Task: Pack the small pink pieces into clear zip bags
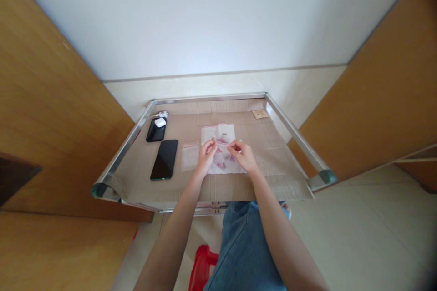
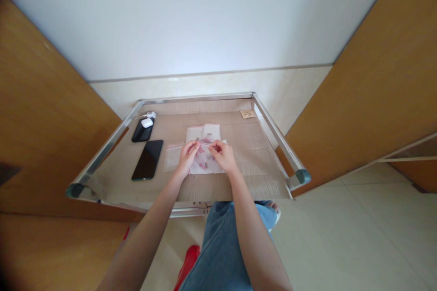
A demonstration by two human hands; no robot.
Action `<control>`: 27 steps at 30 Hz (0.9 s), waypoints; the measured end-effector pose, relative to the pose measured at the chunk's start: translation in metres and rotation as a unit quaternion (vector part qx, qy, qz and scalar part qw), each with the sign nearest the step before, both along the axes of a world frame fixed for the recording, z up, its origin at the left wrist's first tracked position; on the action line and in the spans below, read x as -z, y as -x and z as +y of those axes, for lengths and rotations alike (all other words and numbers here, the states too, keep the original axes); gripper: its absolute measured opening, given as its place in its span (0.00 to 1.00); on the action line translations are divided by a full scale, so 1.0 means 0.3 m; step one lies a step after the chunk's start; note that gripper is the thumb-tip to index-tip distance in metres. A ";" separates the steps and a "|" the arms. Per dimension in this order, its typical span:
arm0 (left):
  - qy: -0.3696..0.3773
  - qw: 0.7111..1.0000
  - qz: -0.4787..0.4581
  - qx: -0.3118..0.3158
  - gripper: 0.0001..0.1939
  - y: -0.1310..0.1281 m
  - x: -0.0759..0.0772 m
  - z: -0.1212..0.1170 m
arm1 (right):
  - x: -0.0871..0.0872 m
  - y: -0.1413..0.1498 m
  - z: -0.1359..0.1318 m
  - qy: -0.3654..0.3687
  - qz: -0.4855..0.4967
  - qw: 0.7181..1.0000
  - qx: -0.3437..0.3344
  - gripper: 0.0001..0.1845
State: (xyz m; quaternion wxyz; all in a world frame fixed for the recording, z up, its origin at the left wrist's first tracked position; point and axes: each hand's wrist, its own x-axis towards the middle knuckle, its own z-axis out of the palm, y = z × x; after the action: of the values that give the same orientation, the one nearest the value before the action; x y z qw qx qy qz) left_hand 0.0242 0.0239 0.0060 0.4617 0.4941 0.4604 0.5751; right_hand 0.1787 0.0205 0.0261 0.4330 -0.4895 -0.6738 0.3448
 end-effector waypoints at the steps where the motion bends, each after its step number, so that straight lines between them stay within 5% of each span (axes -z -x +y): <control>1: -0.002 1.000 0.001 0.000 0.19 0.000 0.000 0.000 | 0.001 0.000 0.000 0.001 -0.002 1.000 0.004 0.11; 27: -0.044 0.997 0.058 0.040 0.19 0.011 0.014 0.001 | 0.035 0.027 -0.001 -0.032 -0.025 0.999 0.013 0.12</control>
State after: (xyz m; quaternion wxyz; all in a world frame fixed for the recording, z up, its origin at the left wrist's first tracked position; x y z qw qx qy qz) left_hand 0.0211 0.0244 0.0019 0.4347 0.5647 0.4406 0.5459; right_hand 0.1707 0.0202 0.0155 0.4360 -0.4925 -0.6887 0.3051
